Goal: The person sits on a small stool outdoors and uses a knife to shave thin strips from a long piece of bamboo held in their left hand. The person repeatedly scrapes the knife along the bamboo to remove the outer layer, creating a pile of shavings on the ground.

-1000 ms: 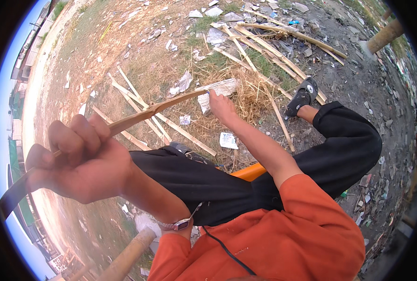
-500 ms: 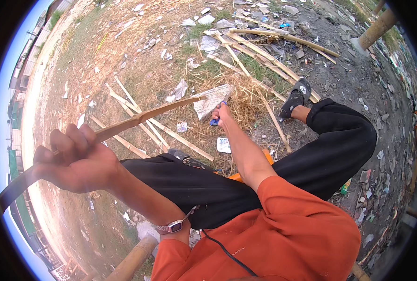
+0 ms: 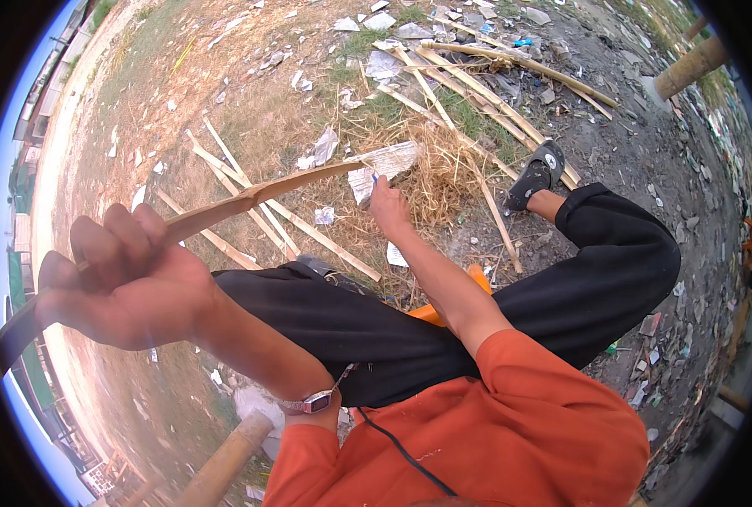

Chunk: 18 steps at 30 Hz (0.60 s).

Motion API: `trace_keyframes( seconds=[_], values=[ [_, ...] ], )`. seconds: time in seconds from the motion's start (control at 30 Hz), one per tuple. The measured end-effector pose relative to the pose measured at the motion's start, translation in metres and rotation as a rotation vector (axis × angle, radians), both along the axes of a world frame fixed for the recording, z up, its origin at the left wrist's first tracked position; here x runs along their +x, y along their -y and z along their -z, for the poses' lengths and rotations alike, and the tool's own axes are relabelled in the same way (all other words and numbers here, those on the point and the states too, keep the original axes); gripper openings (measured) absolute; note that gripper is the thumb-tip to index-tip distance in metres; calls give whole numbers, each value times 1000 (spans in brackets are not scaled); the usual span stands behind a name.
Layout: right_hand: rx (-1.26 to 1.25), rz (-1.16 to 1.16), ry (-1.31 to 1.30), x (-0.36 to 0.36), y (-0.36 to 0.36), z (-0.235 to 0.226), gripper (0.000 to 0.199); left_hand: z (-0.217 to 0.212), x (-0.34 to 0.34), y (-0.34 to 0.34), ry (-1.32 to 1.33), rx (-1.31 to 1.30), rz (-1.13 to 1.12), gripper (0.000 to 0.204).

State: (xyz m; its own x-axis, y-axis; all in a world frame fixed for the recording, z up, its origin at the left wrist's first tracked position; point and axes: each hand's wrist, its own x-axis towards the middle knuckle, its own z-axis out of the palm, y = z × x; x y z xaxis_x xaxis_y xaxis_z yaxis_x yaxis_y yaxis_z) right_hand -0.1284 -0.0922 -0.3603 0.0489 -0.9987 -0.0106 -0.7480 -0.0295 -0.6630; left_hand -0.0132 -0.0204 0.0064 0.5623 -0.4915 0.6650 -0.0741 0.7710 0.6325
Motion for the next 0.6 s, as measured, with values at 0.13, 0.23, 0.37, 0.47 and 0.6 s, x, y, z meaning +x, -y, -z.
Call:
trace_keyframes(
  seconds=[0.13, 0.23, 0.37, 0.47, 0.6],
  values=[
    [204, -80, -159, 15, 16, -1, 16, -1, -4, -5, -2, 18, -87, 35],
    [241, -99, -122, 18, 12, 17, 18, -1, 2, -6, 27, 43, -67, 39],
    [626, -66, 369, -11, 55, 34, 26, -1, -5, -2, 39, 33, -123, 42],
    [1158, -29, 1202, -12, 36, 24, 29, 0, -1, -9, 35, 19, -42, 40],
    [835, 35, 1388, -7, 29, 24, 29, -1, -2, -6, 58, -20, 50, 38]
  ],
)
